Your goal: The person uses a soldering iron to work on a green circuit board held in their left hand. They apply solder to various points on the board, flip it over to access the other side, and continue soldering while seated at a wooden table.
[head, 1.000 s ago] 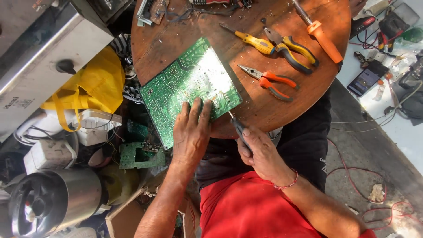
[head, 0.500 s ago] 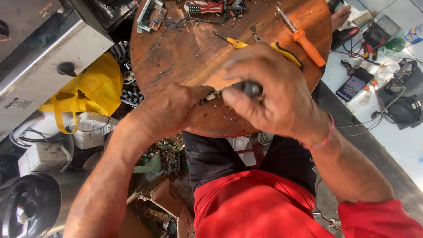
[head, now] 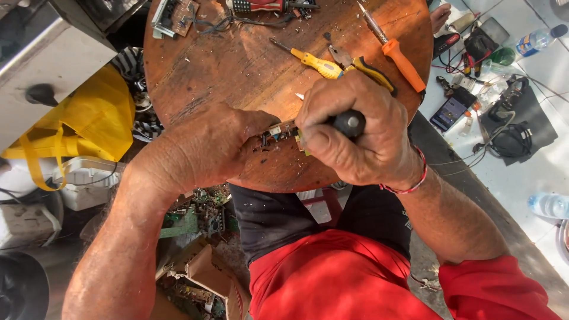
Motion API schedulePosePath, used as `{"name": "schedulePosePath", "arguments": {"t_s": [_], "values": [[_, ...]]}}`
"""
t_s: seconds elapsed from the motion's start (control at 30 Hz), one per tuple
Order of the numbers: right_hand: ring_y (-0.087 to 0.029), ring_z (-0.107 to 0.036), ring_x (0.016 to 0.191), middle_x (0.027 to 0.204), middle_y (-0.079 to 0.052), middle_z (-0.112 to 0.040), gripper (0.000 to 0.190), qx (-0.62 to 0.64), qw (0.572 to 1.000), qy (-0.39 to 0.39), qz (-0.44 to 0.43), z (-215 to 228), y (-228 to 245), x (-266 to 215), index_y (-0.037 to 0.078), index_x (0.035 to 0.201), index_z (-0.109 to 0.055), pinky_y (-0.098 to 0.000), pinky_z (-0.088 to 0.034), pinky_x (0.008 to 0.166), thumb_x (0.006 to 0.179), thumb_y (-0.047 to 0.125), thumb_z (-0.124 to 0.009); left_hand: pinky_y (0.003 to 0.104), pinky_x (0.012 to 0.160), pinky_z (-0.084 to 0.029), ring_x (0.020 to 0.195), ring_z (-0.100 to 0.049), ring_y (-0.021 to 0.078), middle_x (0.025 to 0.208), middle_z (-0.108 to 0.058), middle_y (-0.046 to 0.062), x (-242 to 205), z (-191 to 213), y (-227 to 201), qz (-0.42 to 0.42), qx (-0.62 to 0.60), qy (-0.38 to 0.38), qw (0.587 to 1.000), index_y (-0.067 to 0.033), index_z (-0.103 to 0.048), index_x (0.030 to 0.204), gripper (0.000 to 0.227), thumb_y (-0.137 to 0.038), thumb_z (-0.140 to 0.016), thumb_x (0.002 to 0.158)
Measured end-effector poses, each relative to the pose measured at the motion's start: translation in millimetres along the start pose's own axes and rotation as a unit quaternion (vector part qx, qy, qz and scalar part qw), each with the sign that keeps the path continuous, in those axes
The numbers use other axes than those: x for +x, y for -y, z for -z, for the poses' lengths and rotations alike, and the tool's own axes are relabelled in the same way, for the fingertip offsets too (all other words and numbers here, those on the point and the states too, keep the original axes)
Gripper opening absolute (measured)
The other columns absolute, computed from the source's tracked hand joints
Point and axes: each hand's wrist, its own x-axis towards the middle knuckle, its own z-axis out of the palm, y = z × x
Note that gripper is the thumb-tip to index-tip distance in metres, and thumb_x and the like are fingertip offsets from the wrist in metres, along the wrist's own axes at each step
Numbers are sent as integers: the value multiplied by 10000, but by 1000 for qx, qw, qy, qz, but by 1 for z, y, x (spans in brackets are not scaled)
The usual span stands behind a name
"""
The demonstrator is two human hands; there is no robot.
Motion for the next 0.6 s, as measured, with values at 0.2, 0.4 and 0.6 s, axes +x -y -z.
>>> {"name": "schedulePosePath", "arguments": {"t_s": [0.2,0.4,0.6], "values": [[-207,-595,711,885,-137,-591,167,-114,990,-51,-69,-7,9,5,-4,1073,-493,-336,-508,716,1076,149,-559,511,485,-384,517,-602,375,586,-614,121,-3,-2,-7,75,-9,47,996,-193,-597,1032,105,-133,-536,971],[-218,-544,663,836,-116,-581,170,-103,994,-18,-25,-11,-5,7,-4,1066,-451,-348,-459,662,1079,118,-569,493,481,-406,446,-549,356,534,-599,128,-2,0,-3,36,-2,6,999,-197,-643,1007,153,-105,-546,933],[-161,-644,671,935,-70,-572,164,-116,991,-11,-61,-4,-7,17,65,1112,-452,-250,-547,587,1149,221,-485,533,654,-635,689,-742,351,737,-717,122,-6,17,-49,181,107,59,976,-131,-453,1452,435,-20,-472,1032]]}}
